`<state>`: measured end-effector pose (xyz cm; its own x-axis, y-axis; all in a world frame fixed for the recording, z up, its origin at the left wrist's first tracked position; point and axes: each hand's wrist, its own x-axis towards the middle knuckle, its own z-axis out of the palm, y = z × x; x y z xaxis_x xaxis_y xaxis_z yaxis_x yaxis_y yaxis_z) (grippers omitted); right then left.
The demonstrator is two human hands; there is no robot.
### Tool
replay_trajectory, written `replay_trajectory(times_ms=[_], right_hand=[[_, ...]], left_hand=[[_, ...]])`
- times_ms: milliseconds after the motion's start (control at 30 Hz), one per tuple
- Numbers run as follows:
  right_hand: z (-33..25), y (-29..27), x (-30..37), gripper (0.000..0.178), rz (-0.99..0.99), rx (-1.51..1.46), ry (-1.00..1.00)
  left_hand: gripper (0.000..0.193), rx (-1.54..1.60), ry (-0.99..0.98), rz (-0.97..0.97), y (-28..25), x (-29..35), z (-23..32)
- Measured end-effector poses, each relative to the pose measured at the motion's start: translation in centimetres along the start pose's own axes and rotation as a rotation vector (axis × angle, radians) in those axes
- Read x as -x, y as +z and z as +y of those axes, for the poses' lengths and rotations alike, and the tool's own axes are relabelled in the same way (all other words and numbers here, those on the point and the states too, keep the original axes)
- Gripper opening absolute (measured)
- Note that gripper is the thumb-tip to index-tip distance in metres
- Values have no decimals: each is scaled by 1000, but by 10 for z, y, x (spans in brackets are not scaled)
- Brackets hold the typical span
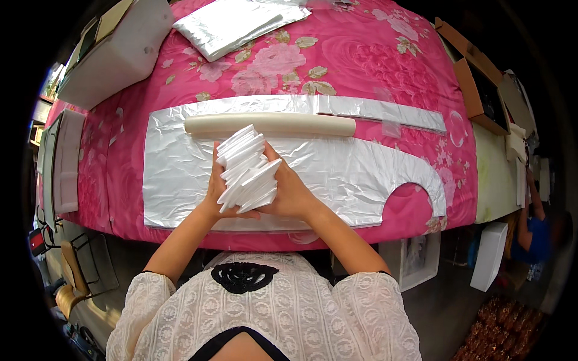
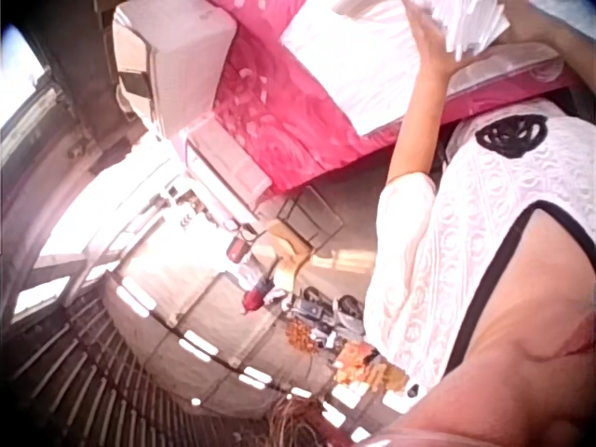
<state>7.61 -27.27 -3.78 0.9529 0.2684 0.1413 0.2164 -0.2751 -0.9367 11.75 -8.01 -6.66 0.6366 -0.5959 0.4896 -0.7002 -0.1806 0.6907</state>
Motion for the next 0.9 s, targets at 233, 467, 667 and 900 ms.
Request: replay_trajectory(times_ms=[233, 467, 667, 900], right_hand=[[26, -25, -1, 137, -110, 342, -190], [30, -24, -1, 150, -118, 233, -162], [34, -20, -13, 152, -42, 233, -287], [37, -16, -8, 151, -158, 237, -203]], left_hand=[[145, -22, -42, 4, 15, 22, -23], [147, 89, -24, 29, 8, 2, -4], [152, 135, 35, -31, 9, -2, -9], [155, 98, -30, -51, 13, -1, -7]])
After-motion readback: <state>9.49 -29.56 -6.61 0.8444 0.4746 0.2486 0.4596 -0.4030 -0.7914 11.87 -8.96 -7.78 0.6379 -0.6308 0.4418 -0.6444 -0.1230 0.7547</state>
